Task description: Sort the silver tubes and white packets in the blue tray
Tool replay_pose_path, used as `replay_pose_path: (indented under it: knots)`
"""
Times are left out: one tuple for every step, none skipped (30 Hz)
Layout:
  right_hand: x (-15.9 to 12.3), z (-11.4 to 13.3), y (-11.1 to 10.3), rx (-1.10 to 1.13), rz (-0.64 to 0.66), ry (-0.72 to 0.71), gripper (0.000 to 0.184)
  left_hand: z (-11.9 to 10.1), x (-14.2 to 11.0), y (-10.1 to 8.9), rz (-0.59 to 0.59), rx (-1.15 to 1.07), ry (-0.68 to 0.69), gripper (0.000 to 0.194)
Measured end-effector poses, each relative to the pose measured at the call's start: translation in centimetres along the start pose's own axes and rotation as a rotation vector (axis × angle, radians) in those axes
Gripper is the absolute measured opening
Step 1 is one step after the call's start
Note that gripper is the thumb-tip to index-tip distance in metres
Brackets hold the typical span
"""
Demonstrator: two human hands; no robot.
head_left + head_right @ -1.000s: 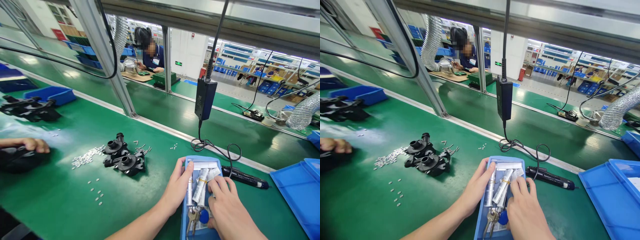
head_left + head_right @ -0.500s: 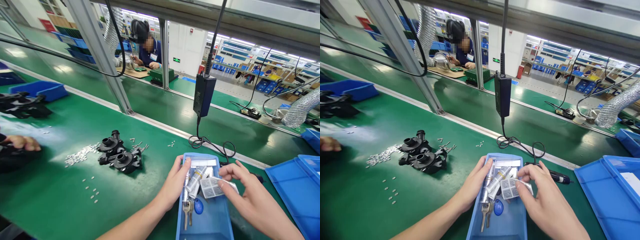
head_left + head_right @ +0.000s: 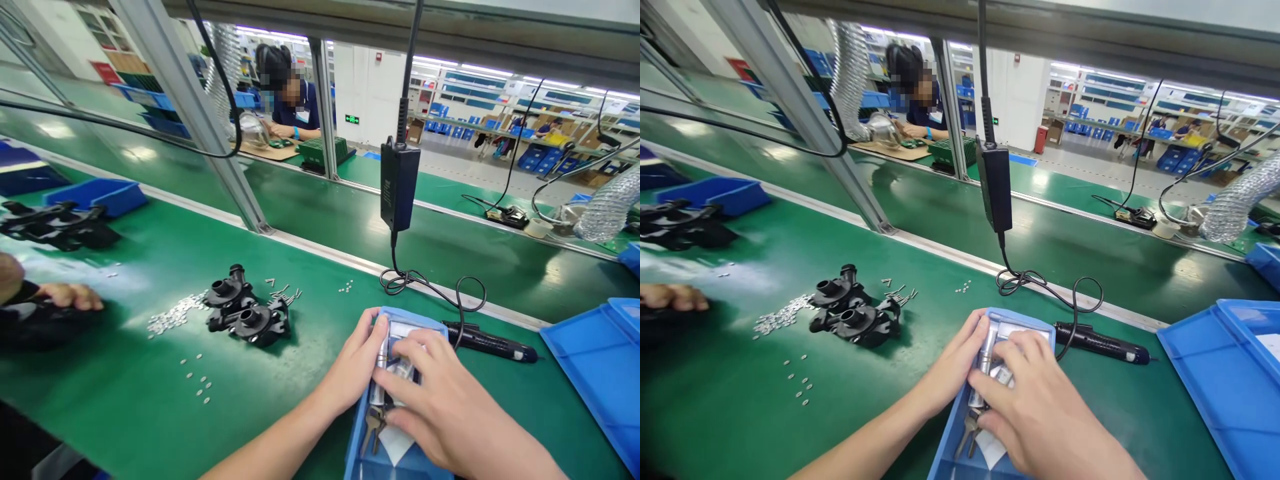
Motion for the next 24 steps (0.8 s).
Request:
replay_pose_path:
  knots:
    - [0.1, -0.1, 0.3, -0.024, 0.003, -0.029, 0.018, 0.0, 0.1, 0.0, -0.01, -0.018, 0.001, 0.046]
    - [0.0, -0.3, 0.6, -0.042, 0.002, -0.04, 0.016, -0.1, 0.1, 0.0, -0.027, -0.035, 0.0, 0.046]
    - [0.0, -0.6, 0.8, -0.054, -0.003, -0.035, 0.019, -0.1, 0.1, 0.0, -0.043, -0.047, -0.003, 0.046]
    - [-0.1, -0.8, 0.9, -0.069, -0.019, -0.014, 0.023, -0.2, 0.1, 0.0, -0.052, -0.053, -0.006, 0.047]
    - [-0.1, -0.8, 1.1, -0.079, -0.039, 0.005, 0.022, -0.2, 0.2, 0.1, -0.055, -0.051, -0.006, 0.047]
    - [0.0, -0.8, 1.4, -0.085, -0.067, 0.017, 0.016, -0.2, 0.1, 0.1, -0.053, -0.046, -0.003, 0.047]
    - [0.2, -0.6, 1.8, -0.095, -0.097, 0.019, 0.015, -0.3, 0.1, 0.2, -0.049, -0.043, 0.0, 0.046]
    - [0.4, -0.4, 2.2, -0.116, -0.128, 0.009, 0.029, -0.3, 0.1, 0.3, -0.044, -0.044, -0.002, 0.045]
    - [0.8, -0.1, 2.7, -0.154, -0.159, -0.014, 0.048, -0.2, 0.1, 0.3, -0.042, -0.046, -0.007, 0.045]
    - [1.1, 0.2, 3.1, -0.195, -0.177, -0.038, 0.061, -0.2, 0.2, 0.4, -0.038, -0.05, -0.012, 0.045]
    - [1.4, 0.3, 3.5, -0.226, -0.187, -0.059, 0.063, -0.1, 0.2, 0.4, -0.034, -0.056, -0.015, 0.045]
    - [1.5, 0.2, 3.7, -0.233, -0.19, -0.07, 0.056, 0.0, 0.2, 0.4, -0.032, -0.06, -0.016, 0.046]
    - [1.6, -0.1, 3.7, -0.199, -0.186, -0.067, 0.041, 0.1, 0.3, 0.4, -0.034, -0.059, -0.014, 0.046]
    - [1.6, -0.5, 3.6, -0.131, -0.195, -0.055, 0.029, 0.1, 0.3, 0.3, -0.037, -0.055, -0.01, 0.047]
    - [1.5, -1.1, 3.3, -0.05, -0.212, -0.037, 0.024, 0.2, 0.4, 0.3, -0.043, -0.046, -0.007, 0.048]
    - [1.4, -1.8, 3.0, 0.023, -0.242, -0.015, 0.024, 0.3, 0.4, 0.2, -0.049, -0.037, -0.008, 0.049]
    - [1.2, -2.6, 2.6, 0.074, -0.28, 0.013, 0.025, 0.3, 0.5, 0.1, -0.054, -0.031, -0.014, 0.05]
    - [1.0, -3.2, 2.3, 0.108, -0.314, 0.056, 0.026, 0.4, 0.5, 0.0, -0.055, -0.029, -0.019, 0.051]
    - [0.8, -3.8, 2.0, 0.135, -0.338, 0.11, 0.026, 0.4, 0.5, 0.0, -0.056, -0.03, -0.022, 0.052]
    - [0.7, -4.3, 1.7, 0.165, -0.351, 0.173, 0.026, 0.4, 0.6, 0.0, -0.057, -0.034, -0.023, 0.052]
    - [0.6, -4.5, 1.4, 0.198, -0.357, 0.24, 0.025, 0.4, 0.6, 0.0, -0.06, -0.036, -0.024, 0.052]
    - [0.4, -4.6, 1.1, 0.233, -0.36, 0.283, 0.024, 0.4, 0.6, 0.0, -0.061, -0.036, -0.025, 0.052]
    - [0.4, -4.4, 0.7, 0.27, -0.33, 0.283, 0.023, 0.4, 0.6, 0.0, -0.062, -0.031, -0.024, 0.052]
    - [0.3, -4.0, 0.3, 0.308, -0.264, 0.243, 0.02, 0.4, 0.5, 0.0, -0.065, -0.024, -0.025, 0.053]
Point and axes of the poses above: each hand's wrist, its own x-axis towards the middle knuckle, its own y-axis out of the palm, z = x × y, the point moved 1 cm from there along x, towards the middle knuckle, and after that the axes turned 3 degrees about -x, right-handed, at the moved point
